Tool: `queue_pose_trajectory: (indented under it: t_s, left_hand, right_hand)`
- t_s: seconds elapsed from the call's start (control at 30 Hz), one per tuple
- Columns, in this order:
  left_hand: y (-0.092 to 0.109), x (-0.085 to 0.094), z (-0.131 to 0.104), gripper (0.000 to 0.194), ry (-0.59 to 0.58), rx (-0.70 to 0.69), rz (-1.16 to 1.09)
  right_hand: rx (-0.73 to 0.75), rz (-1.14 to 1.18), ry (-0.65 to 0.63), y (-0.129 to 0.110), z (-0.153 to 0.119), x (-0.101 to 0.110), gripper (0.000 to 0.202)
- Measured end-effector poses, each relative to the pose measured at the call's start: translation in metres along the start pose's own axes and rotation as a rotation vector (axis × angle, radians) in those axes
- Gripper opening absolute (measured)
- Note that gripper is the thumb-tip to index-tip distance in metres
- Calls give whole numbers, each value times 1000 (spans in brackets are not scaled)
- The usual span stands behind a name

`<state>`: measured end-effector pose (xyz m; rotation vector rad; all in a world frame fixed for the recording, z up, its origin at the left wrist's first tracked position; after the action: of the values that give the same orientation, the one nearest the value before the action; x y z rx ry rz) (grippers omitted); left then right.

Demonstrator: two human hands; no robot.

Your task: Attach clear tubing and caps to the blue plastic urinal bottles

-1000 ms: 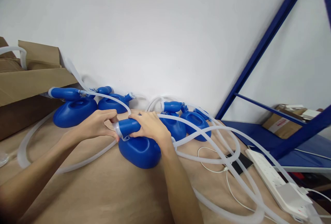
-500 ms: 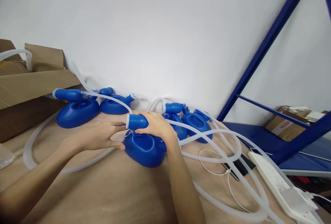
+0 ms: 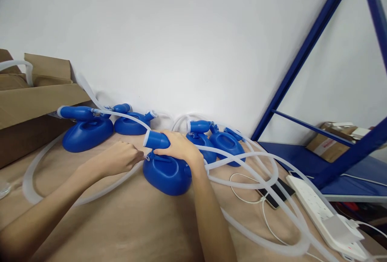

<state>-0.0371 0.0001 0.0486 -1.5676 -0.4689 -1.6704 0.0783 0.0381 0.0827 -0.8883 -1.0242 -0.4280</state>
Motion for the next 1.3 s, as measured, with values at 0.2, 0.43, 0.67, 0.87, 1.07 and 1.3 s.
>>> queue_pose_trajectory:
  t_s: [0.2,0.43,0.67,0.87,1.07,1.3]
  left_hand:
    - [-34,-16,-7,43,-131,96,-257]
    - [-84,-39,-12,50,-193,306,-491]
    - [-49,36,-7,30,293,203,-826]
    - [-42,14,-2,33,197,205,-1082]
    - [-38,23,-6,37,174,105,-1029]
    - [-82,-8,-22,24,-159,269,-695]
  right_hand:
    - [-52,5,0,8,0,0,66]
    - [-59,-26,19,6,0,-3,68]
    - [-1,-107,40,-1,1,-5,64]
    - [56,-179,44,-12,-2,-2,70]
    - [111,-202,7,-16,-6,3,73]
    - [1,-140,14,-5,-16,18,67]
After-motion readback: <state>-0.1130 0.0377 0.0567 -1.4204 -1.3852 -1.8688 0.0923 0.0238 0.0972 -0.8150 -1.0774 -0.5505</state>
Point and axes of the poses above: each hand's wrist, its own z-axis towards the middle knuckle, its own x-axis out of the back of the hand, y = z × x, the point moved 10 cm from there along z, towards the middle knuckle
